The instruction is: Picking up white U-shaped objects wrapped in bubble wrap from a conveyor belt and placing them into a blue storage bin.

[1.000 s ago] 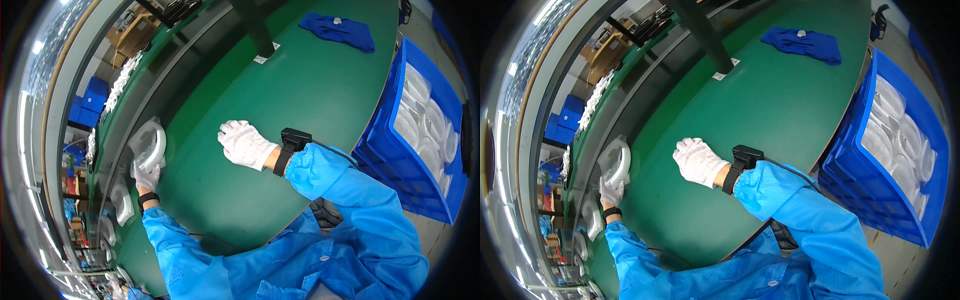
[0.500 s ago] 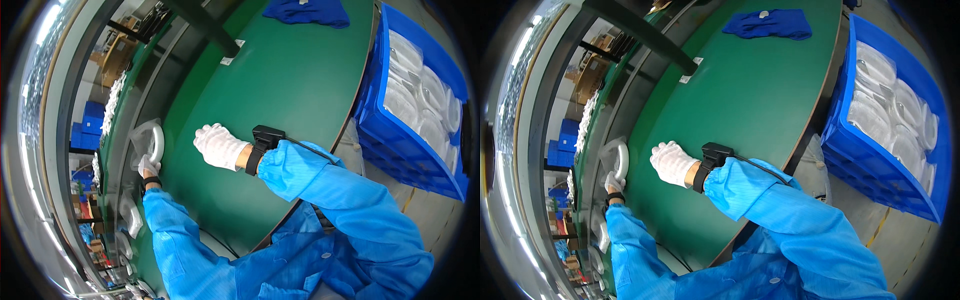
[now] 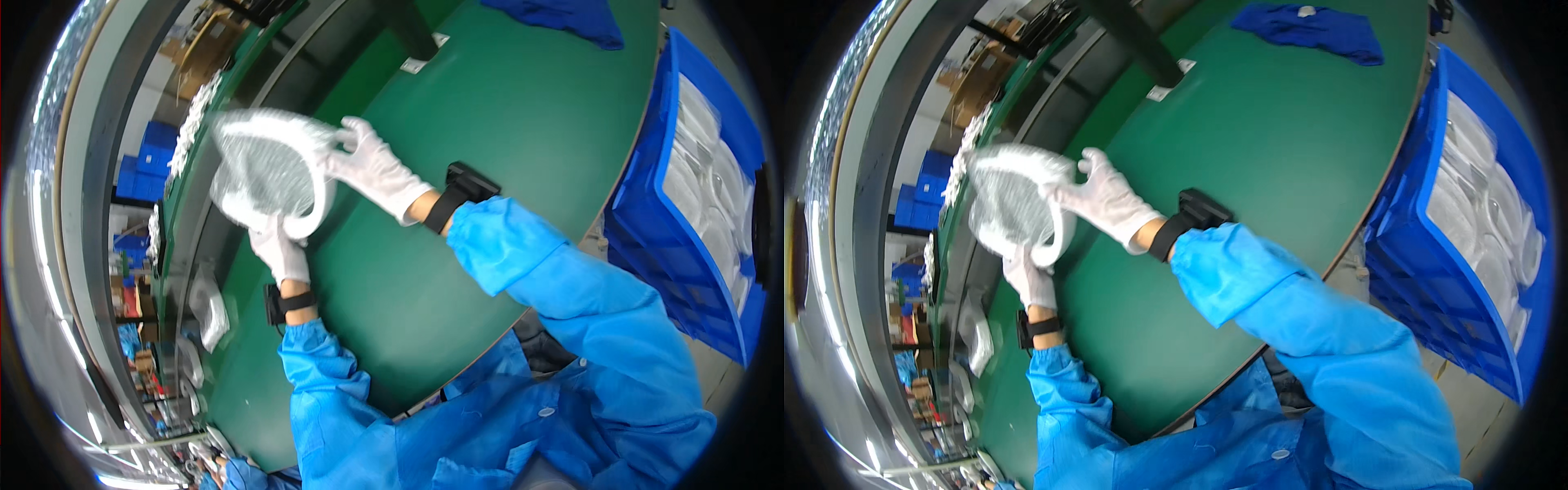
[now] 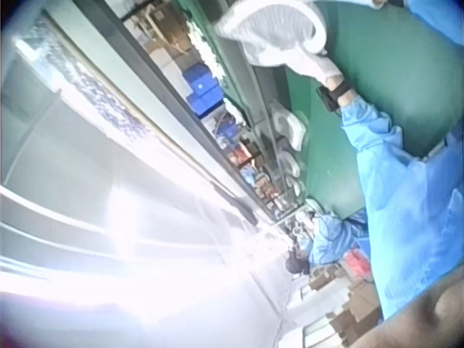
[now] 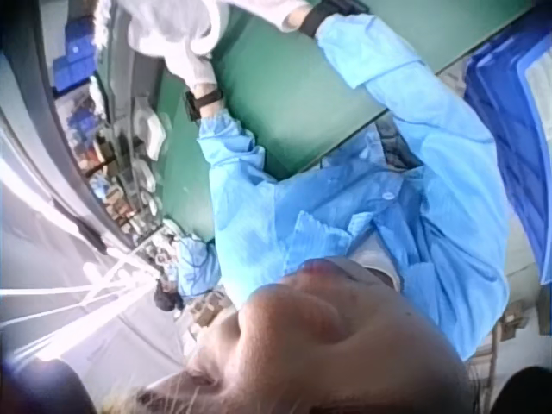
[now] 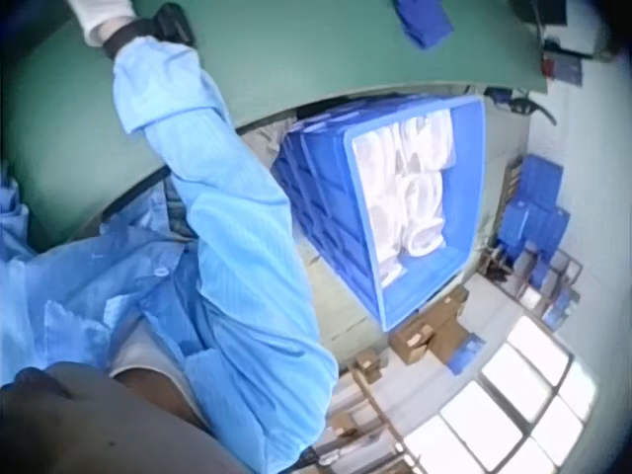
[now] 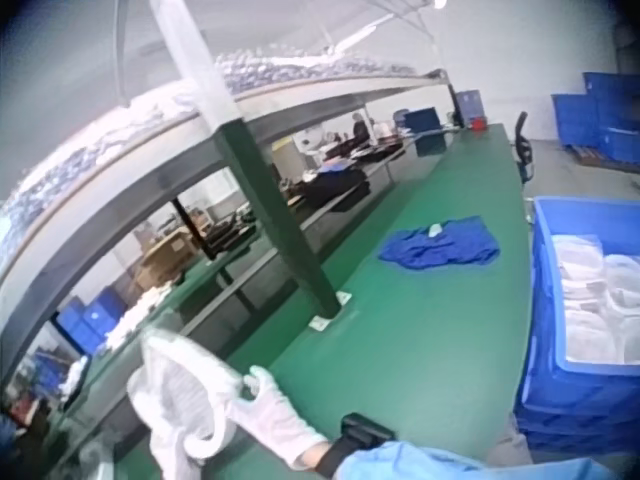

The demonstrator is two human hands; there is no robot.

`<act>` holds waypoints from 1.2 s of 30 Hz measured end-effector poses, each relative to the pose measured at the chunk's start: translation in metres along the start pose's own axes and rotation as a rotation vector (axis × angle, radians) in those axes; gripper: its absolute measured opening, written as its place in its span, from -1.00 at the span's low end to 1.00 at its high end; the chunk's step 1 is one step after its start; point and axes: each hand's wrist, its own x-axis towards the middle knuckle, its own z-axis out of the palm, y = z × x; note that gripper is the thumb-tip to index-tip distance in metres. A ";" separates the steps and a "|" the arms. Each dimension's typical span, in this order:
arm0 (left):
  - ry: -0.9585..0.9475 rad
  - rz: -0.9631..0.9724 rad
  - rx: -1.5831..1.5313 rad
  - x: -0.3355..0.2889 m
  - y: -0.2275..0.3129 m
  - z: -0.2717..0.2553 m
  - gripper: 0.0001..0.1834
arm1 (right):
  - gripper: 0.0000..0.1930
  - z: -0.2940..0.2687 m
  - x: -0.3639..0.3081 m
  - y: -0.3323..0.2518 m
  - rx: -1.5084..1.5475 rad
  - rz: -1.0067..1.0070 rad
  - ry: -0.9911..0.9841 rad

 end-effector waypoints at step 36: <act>0.127 -0.583 0.342 0.154 -0.095 -0.365 -0.38 | -0.80 0.003 -0.006 -0.033 -0.090 0.415 -0.082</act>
